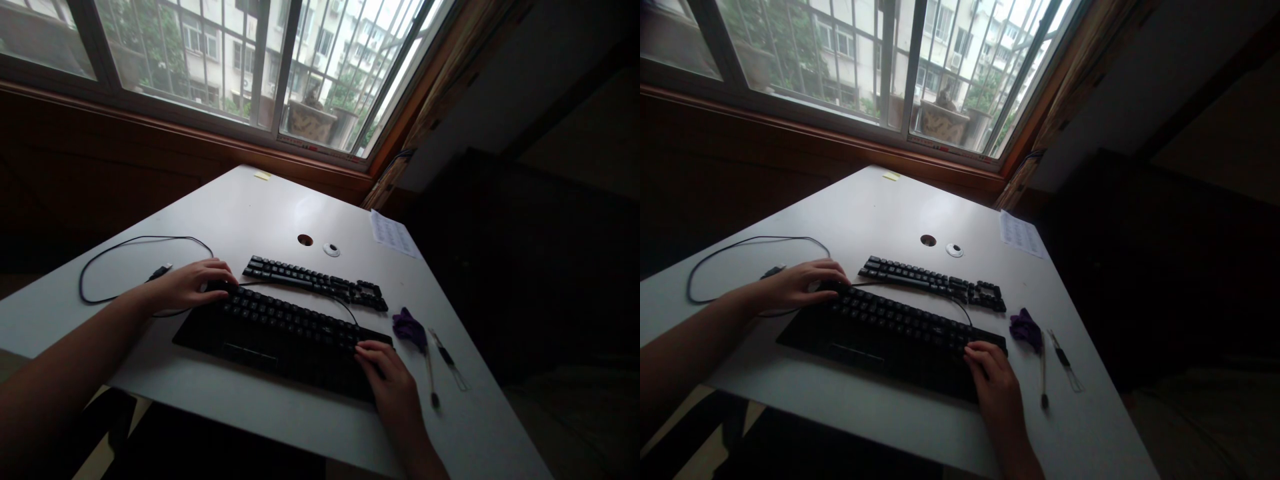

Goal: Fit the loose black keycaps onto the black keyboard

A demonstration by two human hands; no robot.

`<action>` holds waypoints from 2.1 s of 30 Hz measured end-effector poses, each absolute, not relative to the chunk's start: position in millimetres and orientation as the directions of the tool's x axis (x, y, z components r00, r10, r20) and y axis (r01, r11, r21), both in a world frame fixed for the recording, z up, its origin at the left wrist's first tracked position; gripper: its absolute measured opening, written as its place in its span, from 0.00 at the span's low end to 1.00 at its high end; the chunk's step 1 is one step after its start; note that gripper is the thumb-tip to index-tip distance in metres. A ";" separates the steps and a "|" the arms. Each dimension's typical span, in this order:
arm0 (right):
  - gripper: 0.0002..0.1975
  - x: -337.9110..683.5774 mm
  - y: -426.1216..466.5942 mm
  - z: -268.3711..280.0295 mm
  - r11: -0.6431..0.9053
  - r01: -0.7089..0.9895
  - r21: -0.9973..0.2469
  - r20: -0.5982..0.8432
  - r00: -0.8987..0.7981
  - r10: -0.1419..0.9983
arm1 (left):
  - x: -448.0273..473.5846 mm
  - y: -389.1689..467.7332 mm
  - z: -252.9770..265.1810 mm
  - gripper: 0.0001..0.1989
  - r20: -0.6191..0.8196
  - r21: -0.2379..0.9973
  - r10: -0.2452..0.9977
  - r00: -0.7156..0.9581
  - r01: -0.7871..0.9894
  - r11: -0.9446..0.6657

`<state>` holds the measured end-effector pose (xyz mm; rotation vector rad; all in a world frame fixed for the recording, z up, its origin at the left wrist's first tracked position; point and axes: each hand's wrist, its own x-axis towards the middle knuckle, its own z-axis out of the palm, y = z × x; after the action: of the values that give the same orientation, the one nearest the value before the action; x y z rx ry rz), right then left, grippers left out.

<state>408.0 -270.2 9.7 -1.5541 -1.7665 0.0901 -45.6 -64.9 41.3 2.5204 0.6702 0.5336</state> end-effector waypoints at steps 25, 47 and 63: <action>0.11 410.9 -290.4 11.7 0.113 0.837 -0.535 0.438 0.160 0.885 | -41.6 -67.5 45.6 0.13 0.215 0.579 0.521 0.826 0.322 -0.749; 0.10 425.1 -284.9 18.3 0.187 0.864 -0.468 0.466 0.062 0.883 | -41.2 -68.7 46.9 0.13 0.190 0.601 0.541 0.819 0.339 -0.724; 0.08 424.6 -278.6 29.8 0.300 0.864 -0.404 0.468 -0.087 0.879 | -41.1 -69.1 47.6 0.14 0.202 0.589 0.533 0.821 0.333 -0.736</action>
<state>424.6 -278.6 29.8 -1.5492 -1.9309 0.0304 -41.1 -69.1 47.6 2.4563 0.6368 0.4892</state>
